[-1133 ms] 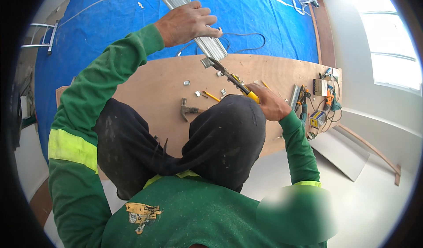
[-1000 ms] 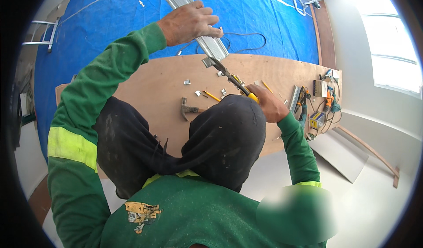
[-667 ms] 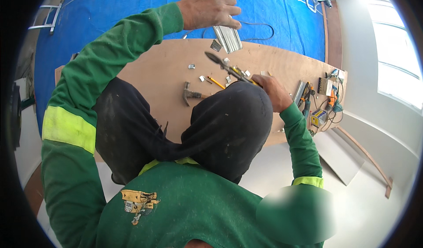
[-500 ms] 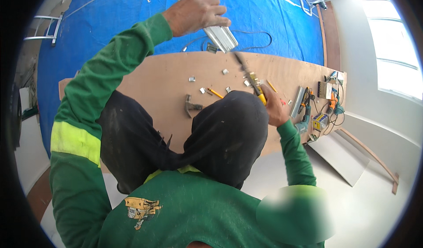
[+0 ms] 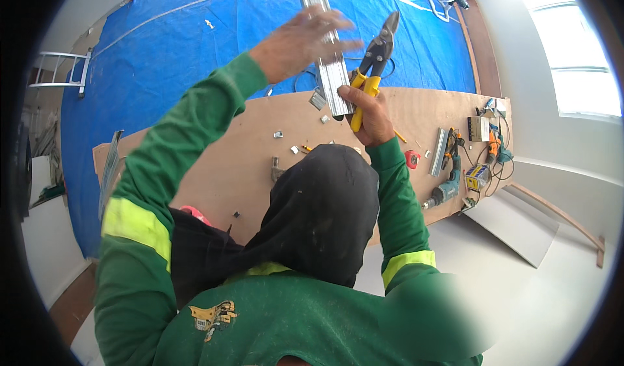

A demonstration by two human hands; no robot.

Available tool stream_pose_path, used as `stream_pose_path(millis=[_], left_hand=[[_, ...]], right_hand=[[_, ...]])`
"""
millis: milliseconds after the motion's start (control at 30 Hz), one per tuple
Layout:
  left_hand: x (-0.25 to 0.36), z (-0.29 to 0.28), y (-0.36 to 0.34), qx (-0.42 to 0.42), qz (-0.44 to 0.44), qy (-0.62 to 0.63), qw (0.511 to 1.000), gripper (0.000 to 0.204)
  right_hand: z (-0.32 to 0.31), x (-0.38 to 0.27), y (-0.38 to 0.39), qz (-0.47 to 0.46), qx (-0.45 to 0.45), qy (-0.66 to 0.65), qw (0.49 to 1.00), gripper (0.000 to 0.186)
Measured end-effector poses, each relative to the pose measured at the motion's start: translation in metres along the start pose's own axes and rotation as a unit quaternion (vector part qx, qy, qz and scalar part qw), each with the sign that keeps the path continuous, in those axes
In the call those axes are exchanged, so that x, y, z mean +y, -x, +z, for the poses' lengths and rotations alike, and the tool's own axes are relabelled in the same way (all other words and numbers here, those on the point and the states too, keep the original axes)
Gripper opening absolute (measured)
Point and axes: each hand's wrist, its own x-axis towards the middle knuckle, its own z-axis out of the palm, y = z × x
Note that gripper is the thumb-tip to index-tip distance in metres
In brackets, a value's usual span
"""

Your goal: The person sits on the floor and uses tin snips to cut a metal profile, then marks it with a pencil. They lift the profile to the ceiling, align it with existing tracks, and secure it using a hammer and nails. The person repeats cutting and installing steps for additional profile sections.

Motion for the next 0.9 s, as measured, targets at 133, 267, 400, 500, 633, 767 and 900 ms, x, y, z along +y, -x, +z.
stream_pose_path(millis=[133,267,400,500,633,767,900], left_hand=[[0.016,0.014,0.043,-0.072,-0.388,0.271,0.878,0.069],[0.051,0.006,0.034,-0.233,-0.481,0.631,0.562,0.057],[0.066,0.019,0.035,-0.182,-0.508,0.601,0.590,0.036],[0.076,0.027,0.033,-0.094,-0.401,0.481,0.774,0.024],[0.056,0.028,0.041,-0.219,-0.285,0.493,0.792,0.038],[0.040,0.034,0.071,-0.450,-0.312,0.453,0.704,0.060],[0.041,0.043,0.051,-0.105,-0.560,0.716,0.403,0.069]], right_hand=[[-0.007,0.022,0.000,-0.036,0.074,-0.006,0.997,0.039],[-0.002,0.025,-0.001,-0.099,0.130,0.047,0.985,0.030],[-0.002,0.022,-0.003,-0.135,0.155,0.161,0.965,0.026],[0.006,0.026,-0.004,-0.180,0.222,0.236,0.929,0.025],[0.000,0.016,-0.001,-0.157,0.222,0.233,0.934,0.026],[0.003,0.013,0.007,-0.144,0.162,0.210,0.953,0.027],[0.026,0.027,0.012,-0.133,0.135,0.227,0.955,0.029]])
